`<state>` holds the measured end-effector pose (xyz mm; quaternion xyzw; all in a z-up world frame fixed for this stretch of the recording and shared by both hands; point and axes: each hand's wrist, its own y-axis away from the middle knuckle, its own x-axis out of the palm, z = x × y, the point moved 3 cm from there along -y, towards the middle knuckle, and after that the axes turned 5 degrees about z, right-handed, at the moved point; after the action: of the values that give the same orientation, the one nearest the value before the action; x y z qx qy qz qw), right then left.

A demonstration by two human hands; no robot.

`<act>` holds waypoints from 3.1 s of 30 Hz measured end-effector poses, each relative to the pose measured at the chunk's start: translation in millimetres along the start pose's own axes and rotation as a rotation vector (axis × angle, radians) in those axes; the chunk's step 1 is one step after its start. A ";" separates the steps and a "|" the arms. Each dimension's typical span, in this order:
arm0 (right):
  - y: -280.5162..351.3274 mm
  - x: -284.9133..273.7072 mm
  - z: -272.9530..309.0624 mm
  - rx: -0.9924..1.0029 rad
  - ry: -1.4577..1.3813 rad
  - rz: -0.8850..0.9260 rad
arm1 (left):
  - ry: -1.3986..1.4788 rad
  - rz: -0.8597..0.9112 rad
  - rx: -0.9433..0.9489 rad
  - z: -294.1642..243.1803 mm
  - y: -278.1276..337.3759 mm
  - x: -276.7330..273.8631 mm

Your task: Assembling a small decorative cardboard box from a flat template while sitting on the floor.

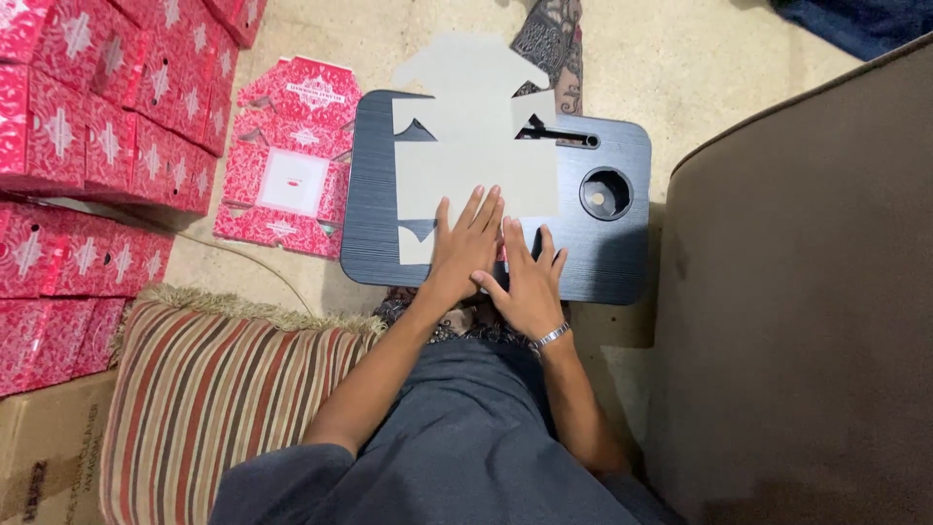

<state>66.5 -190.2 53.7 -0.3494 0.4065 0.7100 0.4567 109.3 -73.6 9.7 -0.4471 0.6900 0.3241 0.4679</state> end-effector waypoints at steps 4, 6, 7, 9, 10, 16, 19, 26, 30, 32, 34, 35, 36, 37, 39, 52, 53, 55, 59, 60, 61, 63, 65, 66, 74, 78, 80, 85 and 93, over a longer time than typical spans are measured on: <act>5.8 -13.5 -3.3 0.022 -0.162 -0.030 | -0.029 -0.024 0.013 -0.8 4.1 -4.5; 7.7 -19.0 -12.0 0.182 -0.139 -0.177 | 0.029 0.006 0.034 -0.5 6.1 -3.0; 7.3 -18.7 -15.8 0.178 -0.141 -0.184 | 0.023 0.001 0.036 -1.6 8.3 -7.9; 8.4 -17.1 -26.9 0.269 -0.160 -0.179 | 0.059 0.057 0.034 -4.8 13.3 -14.7; 9.3 -18.8 -27.1 0.264 -0.161 -0.181 | 0.055 0.053 0.032 -6.4 14.8 -17.3; 16.3 -29.0 -19.8 0.261 -0.346 -0.177 | 0.092 0.138 0.048 -16.9 31.9 -12.7; 17.2 -28.1 -28.7 0.216 -0.387 -0.185 | 0.078 0.106 0.058 -19.6 37.2 -9.7; 23.8 -38.7 -22.9 -0.107 -0.692 -0.431 | 0.188 -0.058 0.051 -12.2 35.3 -4.3; 15.2 -15.2 -24.5 -0.149 -0.606 -0.260 | 0.435 -0.074 -0.064 -15.2 37.3 -19.9; 8.9 -1.2 -22.9 -0.138 -0.521 -0.223 | 0.424 -0.131 -0.046 -10.0 38.5 -9.9; 4.9 8.0 -19.3 -0.122 -0.435 -0.185 | 0.416 -0.186 -0.029 -8.6 39.6 -8.9; 4.0 10.2 -16.2 -0.109 -0.329 -0.179 | 0.412 -0.187 0.000 -10.2 40.0 -12.2; 3.8 12.6 -13.2 -0.096 -0.223 -0.171 | 0.410 -0.188 0.028 -12.2 41.1 -15.2; 4.0 14.2 -14.0 -0.094 -0.223 -0.169 | 0.412 -0.185 0.027 -9.5 39.7 -9.6; 4.8 16.7 -14.0 -0.122 -0.111 -0.180 | 0.260 -0.114 0.080 -7.0 36.9 3.0; 22.8 -24.6 3.2 0.008 -0.036 0.056 | 0.043 0.063 -0.003 -18.5 30.7 -4.7; 20.9 -23.1 1.1 0.014 -0.039 0.057 | 0.020 0.062 -0.003 -18.9 30.2 -4.3; 17.2 -19.1 -0.9 0.019 -0.044 0.062 | -0.002 0.064 -0.006 -19.1 32.5 -5.9; 3.1 -20.2 0.2 0.029 -0.008 0.061 | 0.030 0.066 0.007 -19.1 34.4 -10.7; -1.4 -21.5 0.4 0.038 -0.009 0.056 | 0.043 0.070 0.008 -18.5 33.5 -9.9; -6.2 -20.6 -1.3 0.042 -0.010 0.054 | 0.042 0.071 0.012 -19.5 33.0 -11.2; -16.9 -19.1 -3.6 0.051 0.041 0.046 | 0.047 0.095 -0.003 -19.9 32.3 -14.3; -28.3 -20.4 -2.3 0.046 0.060 0.033 | 0.032 0.120 -0.012 -18.2 30.0 -6.7; -33.4 -20.9 -1.3 0.045 0.079 0.024 | 0.021 0.149 -0.021 -17.2 29.5 -2.2; -74.7 -19.4 -10.0 0.037 0.103 -0.017 | 0.039 0.205 0.005 -19.7 31.2 -21.8; -70.4 -21.9 -8.2 0.057 0.064 0.011 | 0.100 0.254 0.021 -23.7 32.8 -38.6; -68.3 -23.3 -7.9 0.061 0.060 0.027 | 0.072 0.290 0.032 -25.6 33.5 -47.3; -66.6 -25.0 -9.5 0.060 0.055 0.042 | 0.015 0.320 0.030 -19.0 29.3 -37.0; -68.6 -29.0 -19.5 0.024 -0.014 0.033 | 0.219 0.159 0.078 -1.8 20.4 -33.8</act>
<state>142.8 -200.9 52.9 -0.3322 0.4177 0.7149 0.4518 95.3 -56.6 42.5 -0.4052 0.7822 0.2825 0.3797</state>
